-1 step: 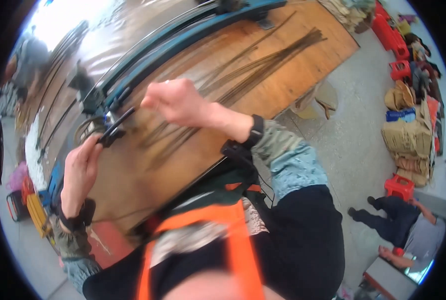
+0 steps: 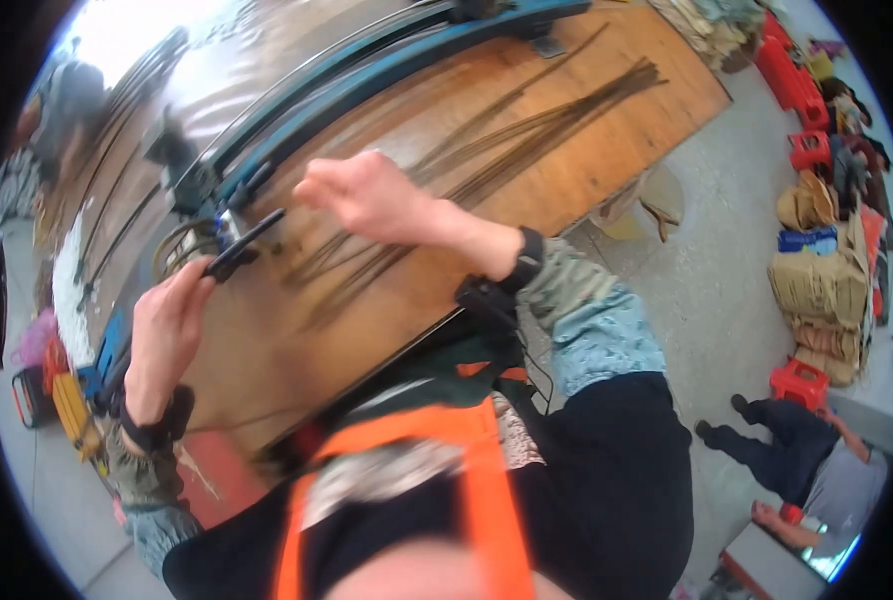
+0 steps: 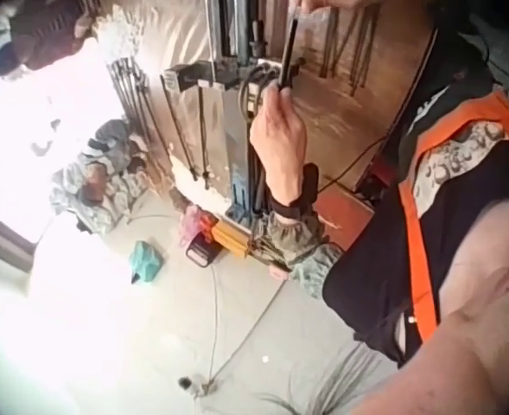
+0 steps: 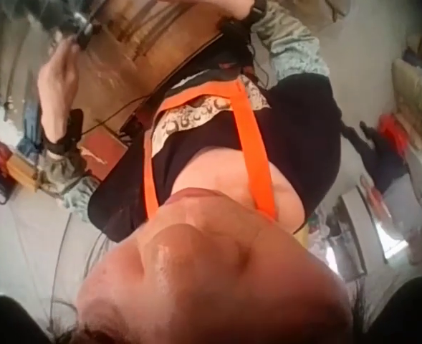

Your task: The person inserts a spring into a black rod, places the rod into a machine to press the spring inside, and then sets the rod onto a pile. This process is repeated for several rods, with the person occasionally moving the pile of finished rods to the side.

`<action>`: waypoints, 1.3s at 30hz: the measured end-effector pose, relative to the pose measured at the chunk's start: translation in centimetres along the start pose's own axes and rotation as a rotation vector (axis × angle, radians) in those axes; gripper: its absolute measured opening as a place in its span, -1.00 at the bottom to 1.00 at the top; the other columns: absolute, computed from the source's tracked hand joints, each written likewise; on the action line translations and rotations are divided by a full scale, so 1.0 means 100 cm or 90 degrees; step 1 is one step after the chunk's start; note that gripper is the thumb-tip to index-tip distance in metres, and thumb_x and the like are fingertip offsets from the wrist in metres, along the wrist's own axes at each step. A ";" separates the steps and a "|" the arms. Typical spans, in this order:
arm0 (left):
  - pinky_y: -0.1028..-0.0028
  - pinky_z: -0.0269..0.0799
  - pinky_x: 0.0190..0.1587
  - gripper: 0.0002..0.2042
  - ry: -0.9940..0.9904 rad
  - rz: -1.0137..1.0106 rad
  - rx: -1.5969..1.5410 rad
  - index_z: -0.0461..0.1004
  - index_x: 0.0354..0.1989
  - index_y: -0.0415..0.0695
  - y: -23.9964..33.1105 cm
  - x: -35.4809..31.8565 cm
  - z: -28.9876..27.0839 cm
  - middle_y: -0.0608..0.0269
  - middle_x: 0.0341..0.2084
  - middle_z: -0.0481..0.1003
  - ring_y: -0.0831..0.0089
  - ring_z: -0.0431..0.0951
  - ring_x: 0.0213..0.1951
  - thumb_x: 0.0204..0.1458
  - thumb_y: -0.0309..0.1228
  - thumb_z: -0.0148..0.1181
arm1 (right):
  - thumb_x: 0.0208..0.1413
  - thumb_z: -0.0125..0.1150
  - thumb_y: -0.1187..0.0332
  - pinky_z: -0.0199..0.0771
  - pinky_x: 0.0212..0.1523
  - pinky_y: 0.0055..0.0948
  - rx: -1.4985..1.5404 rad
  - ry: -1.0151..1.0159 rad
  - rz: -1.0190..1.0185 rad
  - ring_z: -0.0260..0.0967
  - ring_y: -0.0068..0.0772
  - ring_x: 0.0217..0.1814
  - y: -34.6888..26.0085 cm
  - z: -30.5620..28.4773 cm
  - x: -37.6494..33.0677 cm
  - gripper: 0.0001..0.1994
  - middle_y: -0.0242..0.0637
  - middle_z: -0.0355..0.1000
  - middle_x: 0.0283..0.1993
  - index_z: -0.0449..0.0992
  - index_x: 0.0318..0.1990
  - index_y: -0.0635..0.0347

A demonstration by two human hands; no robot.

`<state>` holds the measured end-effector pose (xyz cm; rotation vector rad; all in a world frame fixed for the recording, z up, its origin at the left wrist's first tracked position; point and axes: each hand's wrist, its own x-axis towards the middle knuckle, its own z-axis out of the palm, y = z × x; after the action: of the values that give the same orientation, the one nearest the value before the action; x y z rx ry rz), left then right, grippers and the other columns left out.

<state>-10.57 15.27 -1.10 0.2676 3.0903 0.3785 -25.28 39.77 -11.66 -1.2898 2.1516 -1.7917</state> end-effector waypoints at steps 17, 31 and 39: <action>0.38 0.41 -0.34 -0.66 0.270 0.022 0.087 0.45 0.07 -0.12 -0.011 -0.002 -0.020 0.11 -0.43 0.44 0.27 0.48 -0.43 0.09 -0.59 0.13 | 0.01 0.32 0.34 0.36 -0.40 -0.34 -0.412 0.346 -0.311 0.38 -0.29 -0.42 0.025 -0.031 0.007 -0.74 -0.36 0.49 -0.38 0.56 -0.11 0.07; 0.49 0.38 -0.38 -0.78 0.501 -0.196 0.103 0.51 -0.05 -0.27 -0.098 -0.110 -0.068 0.01 -0.40 0.55 0.43 0.46 -0.48 0.18 -0.46 0.15 | 0.12 0.28 0.24 0.44 -0.36 -0.55 -0.054 -0.124 -0.187 0.47 -0.60 -0.43 0.008 0.120 0.188 -0.82 -0.30 0.56 -0.41 0.66 -0.21 0.07; 0.47 0.38 -0.42 -0.77 0.429 -0.357 0.042 0.51 -0.04 -0.27 -0.129 -0.138 -0.040 -0.03 -0.42 0.54 0.44 0.46 -0.50 0.18 -0.44 0.15 | 0.08 0.28 0.21 0.43 -0.28 -0.41 -0.190 -0.146 -0.260 0.46 -0.34 -0.46 0.011 0.143 0.208 -0.83 -0.25 0.53 -0.50 0.67 -0.30 0.05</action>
<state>0.77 -0.36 -0.37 -0.8941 3.5880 0.4028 -31.84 15.68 -7.95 -2.0187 2.2023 -1.3659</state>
